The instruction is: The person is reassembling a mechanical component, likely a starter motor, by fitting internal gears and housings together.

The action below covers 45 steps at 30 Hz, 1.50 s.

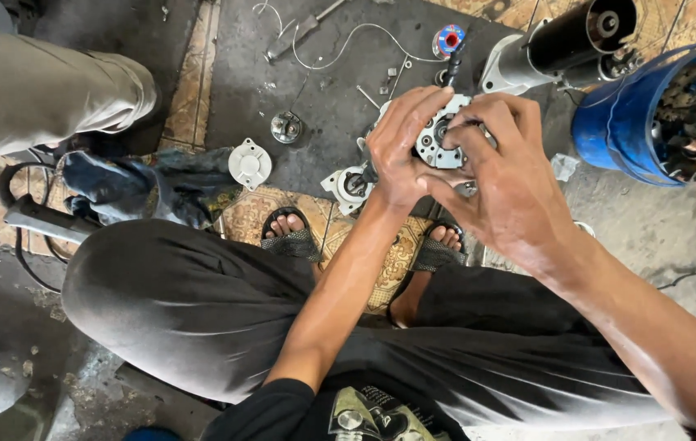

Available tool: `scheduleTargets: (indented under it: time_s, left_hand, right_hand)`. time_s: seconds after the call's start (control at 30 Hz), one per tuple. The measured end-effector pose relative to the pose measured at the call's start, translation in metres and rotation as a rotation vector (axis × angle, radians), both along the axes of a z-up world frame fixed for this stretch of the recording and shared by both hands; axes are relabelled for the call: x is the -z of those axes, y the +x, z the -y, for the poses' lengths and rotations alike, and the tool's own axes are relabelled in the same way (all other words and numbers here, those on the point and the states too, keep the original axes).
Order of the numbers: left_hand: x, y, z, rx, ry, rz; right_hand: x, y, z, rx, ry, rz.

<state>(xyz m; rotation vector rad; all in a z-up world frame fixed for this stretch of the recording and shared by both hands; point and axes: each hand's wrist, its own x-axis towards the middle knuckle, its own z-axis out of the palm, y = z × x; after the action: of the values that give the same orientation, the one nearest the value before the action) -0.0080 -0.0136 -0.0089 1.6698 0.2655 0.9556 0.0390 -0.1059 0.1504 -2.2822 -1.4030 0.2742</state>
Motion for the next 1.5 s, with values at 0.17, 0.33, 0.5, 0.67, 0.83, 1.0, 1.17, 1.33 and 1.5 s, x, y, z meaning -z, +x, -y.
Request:
scheduleTargets:
  time_s: [0.17, 0.33, 0.5, 0.67, 0.83, 1.0, 1.17, 1.33, 1.5]
  left_hand:
    - [-0.005, -0.001, 0.0, -0.031, 0.025, 0.022]
    - [-0.005, -0.002, 0.0, -0.056, 0.05, -0.013]
    - [-0.003, 0.0, 0.0, -0.079, 0.077, 0.02]
    - [-0.002, -0.004, -0.005, -0.008, 0.097, 0.037]
    - [0.001, -0.004, -0.005, 0.027, 0.074, 0.056]
    - [0.002, -0.001, -0.007, 0.075, 0.072, 0.075]
    - [-0.003, 0.0, -0.009, 0.054, 0.096, 0.103]
    - [-0.004, 0.001, -0.009, 0.032, 0.132, 0.094]
    - [-0.007, 0.0, -0.011, 0.048, 0.11, 0.082]
  right_hand:
    - [-0.001, -0.002, 0.001, -0.009, -0.005, 0.001]
    - [-0.003, -0.007, 0.002, -0.025, 0.005, 0.023]
    - [-0.004, -0.015, 0.001, -0.004, 0.031, 0.05]
    - [-0.003, -0.017, 0.004, -0.001, 0.05, 0.056]
    - [0.0, -0.017, 0.008, -0.009, 0.078, 0.065]
    - [-0.002, -0.001, 0.016, -0.02, 0.074, 0.035]
    - [-0.018, 0.029, 0.011, 0.169, 0.107, -0.317]
    - [-0.002, 0.048, 0.005, 0.28, -0.166, -0.355]
    - [-0.011, 0.054, -0.017, 0.244, -0.454, -0.238]
